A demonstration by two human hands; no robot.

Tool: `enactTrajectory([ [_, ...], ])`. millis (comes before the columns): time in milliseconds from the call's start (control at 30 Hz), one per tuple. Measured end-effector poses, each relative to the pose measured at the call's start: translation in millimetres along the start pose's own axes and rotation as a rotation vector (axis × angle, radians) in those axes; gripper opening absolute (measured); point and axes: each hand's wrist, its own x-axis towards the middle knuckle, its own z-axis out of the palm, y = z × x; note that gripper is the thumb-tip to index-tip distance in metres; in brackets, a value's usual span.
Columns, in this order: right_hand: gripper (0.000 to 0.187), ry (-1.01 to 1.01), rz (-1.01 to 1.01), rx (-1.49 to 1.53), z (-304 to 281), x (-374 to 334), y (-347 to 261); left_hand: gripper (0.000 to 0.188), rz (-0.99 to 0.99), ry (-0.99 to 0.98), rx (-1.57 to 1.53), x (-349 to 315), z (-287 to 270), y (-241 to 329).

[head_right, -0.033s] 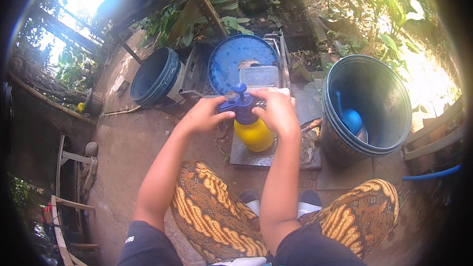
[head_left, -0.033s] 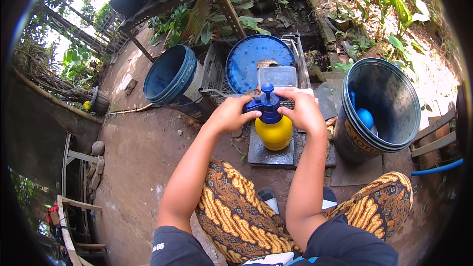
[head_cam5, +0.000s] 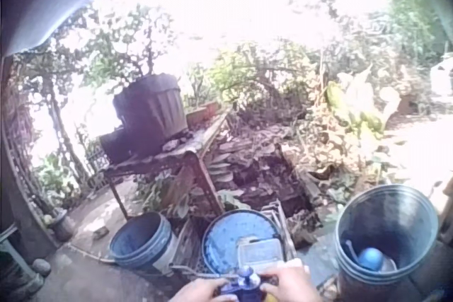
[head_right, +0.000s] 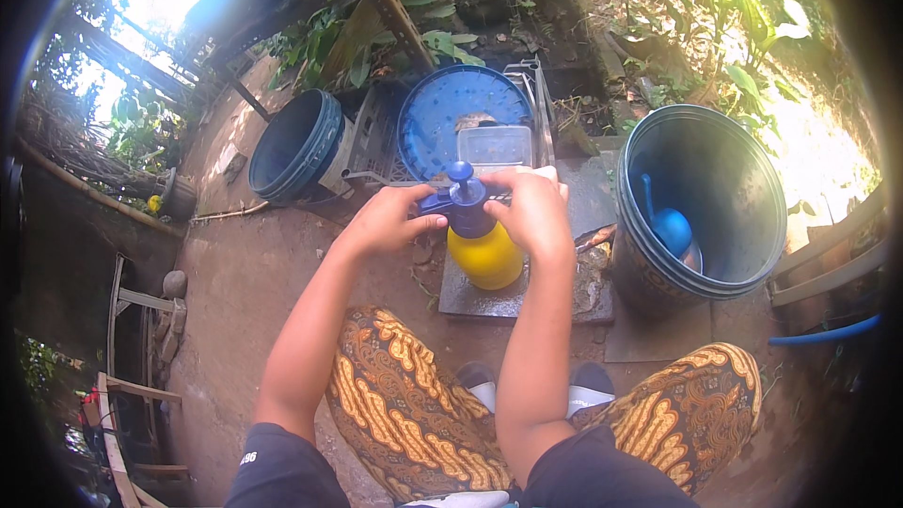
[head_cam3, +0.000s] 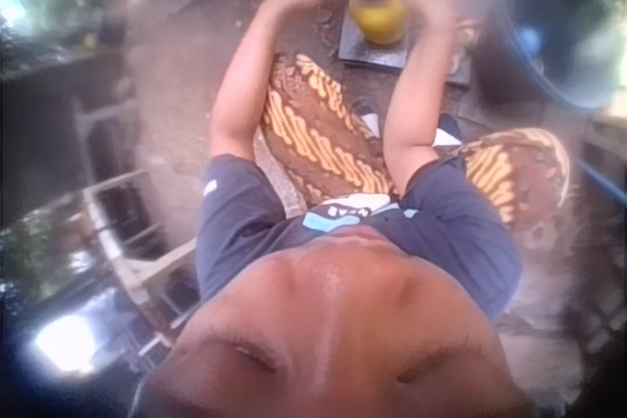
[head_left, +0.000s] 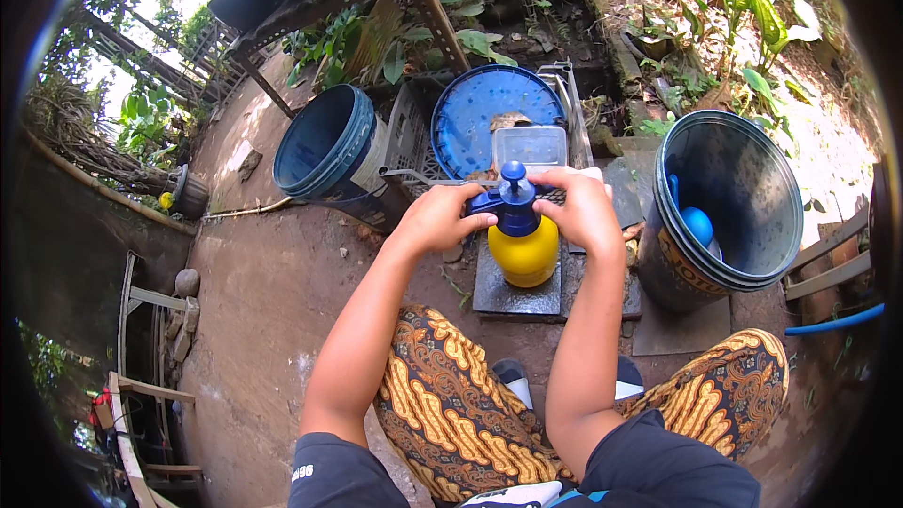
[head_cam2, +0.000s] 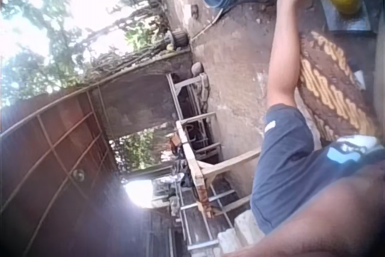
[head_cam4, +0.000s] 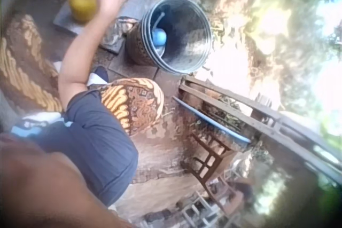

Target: The person assembles a yellow garden sprayer by inserting a small white tube into the nozzle, attaching the blue pump head, and tightening it. They then pump the sprayer to pressurize it and spray liquid onto nearby potted plants.

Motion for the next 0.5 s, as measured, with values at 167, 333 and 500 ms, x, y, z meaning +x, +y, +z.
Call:
enactTrajectory([
  [167,0.023,-0.057,0.141,0.06,-2.5,7.3,4.8,0.042,0.086,0.055,0.094,8.0,6.3,-9.0],
  [333,0.024,-0.148,0.168,0.089,-2.5,8.5,11.8,0.082,0.066,0.112,0.313,9.2,11.1,-1.4],
  [500,0.031,-0.399,0.203,0.062,-30.7,-11.8,-22.1,0.106,-0.072,0.24,0.32,-7.1,-0.1,0.9],
])
